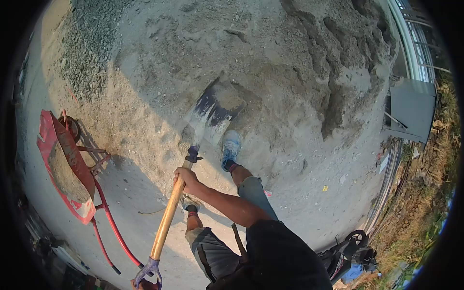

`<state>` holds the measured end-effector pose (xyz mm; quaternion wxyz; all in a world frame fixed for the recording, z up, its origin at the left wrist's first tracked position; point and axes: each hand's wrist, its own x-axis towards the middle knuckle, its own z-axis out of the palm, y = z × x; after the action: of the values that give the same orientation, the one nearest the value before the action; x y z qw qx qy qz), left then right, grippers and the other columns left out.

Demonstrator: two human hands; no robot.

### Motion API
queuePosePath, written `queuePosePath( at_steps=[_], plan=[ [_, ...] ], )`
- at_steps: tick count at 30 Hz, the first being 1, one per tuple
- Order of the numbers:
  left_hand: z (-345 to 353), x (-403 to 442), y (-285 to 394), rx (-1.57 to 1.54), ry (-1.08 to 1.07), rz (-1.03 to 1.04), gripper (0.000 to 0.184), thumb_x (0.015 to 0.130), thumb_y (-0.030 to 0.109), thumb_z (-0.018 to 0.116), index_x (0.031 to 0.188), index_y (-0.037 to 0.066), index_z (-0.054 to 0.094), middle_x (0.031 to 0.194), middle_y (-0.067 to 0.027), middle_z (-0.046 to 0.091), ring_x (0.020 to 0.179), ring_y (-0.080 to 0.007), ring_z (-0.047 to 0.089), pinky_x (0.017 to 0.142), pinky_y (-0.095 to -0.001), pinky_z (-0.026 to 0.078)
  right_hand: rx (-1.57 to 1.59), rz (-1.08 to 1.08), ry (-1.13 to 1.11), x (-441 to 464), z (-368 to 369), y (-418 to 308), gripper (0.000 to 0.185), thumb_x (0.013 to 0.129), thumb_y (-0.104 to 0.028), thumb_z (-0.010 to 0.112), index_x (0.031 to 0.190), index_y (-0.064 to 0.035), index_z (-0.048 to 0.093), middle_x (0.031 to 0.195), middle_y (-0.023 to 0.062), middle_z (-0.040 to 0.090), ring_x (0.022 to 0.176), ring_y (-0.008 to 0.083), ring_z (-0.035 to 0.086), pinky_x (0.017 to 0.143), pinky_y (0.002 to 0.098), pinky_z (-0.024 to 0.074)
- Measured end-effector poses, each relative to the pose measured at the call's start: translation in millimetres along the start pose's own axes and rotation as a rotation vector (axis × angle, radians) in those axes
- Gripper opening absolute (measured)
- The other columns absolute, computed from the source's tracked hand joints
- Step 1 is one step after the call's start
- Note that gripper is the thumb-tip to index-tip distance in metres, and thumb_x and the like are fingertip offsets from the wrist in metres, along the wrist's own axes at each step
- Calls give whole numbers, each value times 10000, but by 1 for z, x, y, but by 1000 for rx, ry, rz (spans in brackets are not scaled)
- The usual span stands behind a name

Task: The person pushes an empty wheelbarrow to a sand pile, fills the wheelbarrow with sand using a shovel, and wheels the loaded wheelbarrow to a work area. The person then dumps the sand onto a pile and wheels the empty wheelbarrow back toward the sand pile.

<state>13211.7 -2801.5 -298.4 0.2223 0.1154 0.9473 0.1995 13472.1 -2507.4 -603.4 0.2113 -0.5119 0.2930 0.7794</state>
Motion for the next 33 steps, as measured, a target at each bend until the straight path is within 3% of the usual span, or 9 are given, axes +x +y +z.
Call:
queuePosePath(
  at_steps=[2, 4, 7, 17, 18, 20, 22, 31, 33],
  plan=[
    [173, -13, 58, -225, -231, 134, 93, 671, 66, 498, 666, 36, 411, 520, -17, 436, 392, -87, 402, 368, -233, 327, 53, -218, 78, 23, -79, -181, 114, 733, -89, 555, 678, -77, 457, 556, 39, 435, 504, 184, 483, 542, 329, 446],
    [325, -96, 199, -357, -296, -238, 77, 639, 1, 494, 655, 24, 421, 520, -31, 444, 397, -96, 411, 367, -237, 316, -3, -385, 173, 12, -150, -350, 138, 762, -109, 506, 644, -99, 435, 542, 18, 435, 479, 144, 459, 503, 293, 436],
    [352, -146, 207, -355, -406, -260, 116, 620, -13, 532, 704, 19, 459, 524, -68, 472, 367, -144, 462, 376, -250, 392, -170, -425, 275, -10, -161, -418, 129, 756, -93, 512, 648, -94, 440, 537, 21, 436, 467, 142, 451, 488, 294, 438],
    [327, -124, 160, -405, -334, -266, 78, 655, -3, 484, 696, 37, 431, 517, -31, 429, 359, -103, 388, 368, -229, 351, -147, -460, 400, -6, -159, -347, 137, 750, -60, 527, 665, -82, 422, 564, 33, 423, 464, 160, 446, 466, 304, 427],
    [316, -121, 122, -427, -265, -45, 96, 638, 32, 500, 698, 37, 425, 520, -26, 420, 358, -110, 391, 351, -244, 349, -154, -453, 414, -7, -158, -324, 130, 748, -60, 530, 666, -78, 431, 567, 37, 428, 464, 162, 447, 461, 304, 423],
    [281, -116, 47, -503, -191, -205, 115, 618, 52, 504, 701, 33, 427, 522, -28, 426, 366, -110, 405, 338, -250, 345, -171, -426, 459, -10, -150, -271, 126, 755, -72, 526, 665, -81, 439, 573, 34, 428, 470, 160, 444, 463, 306, 424],
    [232, -108, 63, -534, -147, -425, 105, 599, 7, 469, 692, 12, 419, 526, -49, 430, 352, -124, 391, 321, -260, 325, -203, -409, 510, -13, -139, -212, 133, 756, -80, 531, 656, -83, 443, 574, 32, 427, 480, 163, 447, 471, 313, 430],
    [-1, -180, -170, -719, 190, -707, 100, 539, -31, 456, 607, 15, 401, 437, -62, 368, 277, -167, 357, 272, -278, 352, -584, -323, 419, -61, -10, 92, 96, 709, -33, 575, 703, -38, 479, 576, 68, 472, 461, 189, 486, 439, 346, 444],
    [-19, -194, -162, -857, 294, -837, 90, 543, -27, 453, 602, 17, 401, 433, -65, 366, 270, -174, 355, 269, -280, 353, -733, -311, 344, -68, 26, 141, 91, 712, -19, 569, 731, -23, 481, 586, 75, 484, 461, 186, 499, 434, 338, 451]
  ],
)
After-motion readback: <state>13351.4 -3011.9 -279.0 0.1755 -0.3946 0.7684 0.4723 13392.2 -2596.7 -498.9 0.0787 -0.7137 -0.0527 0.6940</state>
